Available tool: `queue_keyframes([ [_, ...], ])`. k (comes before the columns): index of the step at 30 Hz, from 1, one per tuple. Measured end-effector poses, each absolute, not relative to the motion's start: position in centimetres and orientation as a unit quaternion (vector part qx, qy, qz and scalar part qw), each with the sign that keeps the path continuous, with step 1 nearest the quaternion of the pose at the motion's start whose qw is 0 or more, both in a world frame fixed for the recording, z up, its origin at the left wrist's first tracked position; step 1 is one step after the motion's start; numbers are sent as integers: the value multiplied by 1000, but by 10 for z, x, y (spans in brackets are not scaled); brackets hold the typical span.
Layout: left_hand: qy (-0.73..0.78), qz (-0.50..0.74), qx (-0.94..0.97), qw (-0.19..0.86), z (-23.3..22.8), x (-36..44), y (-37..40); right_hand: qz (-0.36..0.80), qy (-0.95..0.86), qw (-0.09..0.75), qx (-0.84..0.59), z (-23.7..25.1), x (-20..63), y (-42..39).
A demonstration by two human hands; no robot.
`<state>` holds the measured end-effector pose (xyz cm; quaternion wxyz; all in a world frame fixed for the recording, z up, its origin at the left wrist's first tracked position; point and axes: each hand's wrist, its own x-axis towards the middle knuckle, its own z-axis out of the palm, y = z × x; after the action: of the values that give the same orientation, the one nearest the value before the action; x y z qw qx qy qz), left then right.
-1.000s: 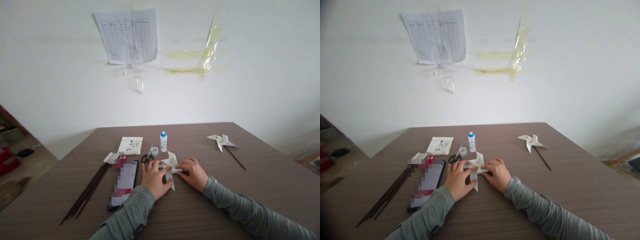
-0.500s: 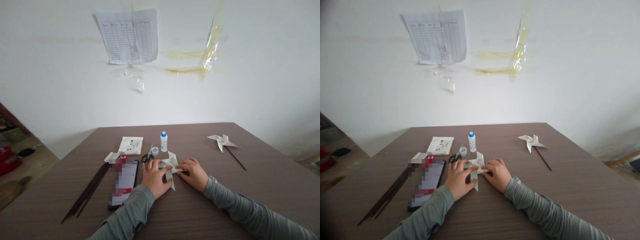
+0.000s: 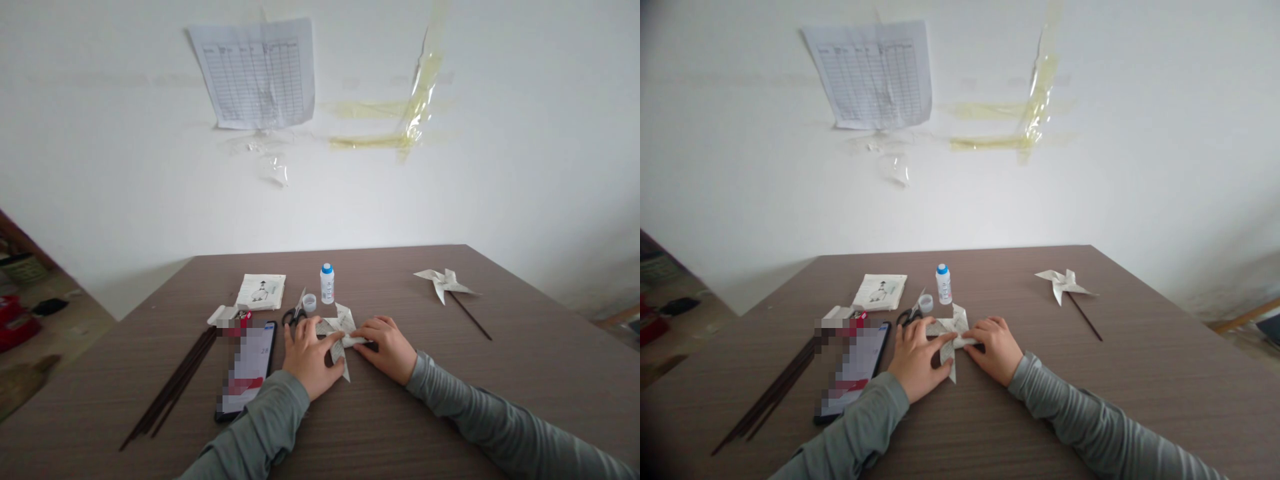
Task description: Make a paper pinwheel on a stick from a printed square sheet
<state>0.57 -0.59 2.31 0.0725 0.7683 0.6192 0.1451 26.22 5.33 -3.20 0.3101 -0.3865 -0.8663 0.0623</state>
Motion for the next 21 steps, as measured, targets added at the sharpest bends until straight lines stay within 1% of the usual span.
queue_keyframes([
  [8, 613, 141, 774, 73, 24, 5, -5, 71, -864, 299, -398, -31, 263, 52],
  [21, 623, 130, 766, 85, 24, 5, -4, 32, -875, 316, -364, -38, 265, 56],
])
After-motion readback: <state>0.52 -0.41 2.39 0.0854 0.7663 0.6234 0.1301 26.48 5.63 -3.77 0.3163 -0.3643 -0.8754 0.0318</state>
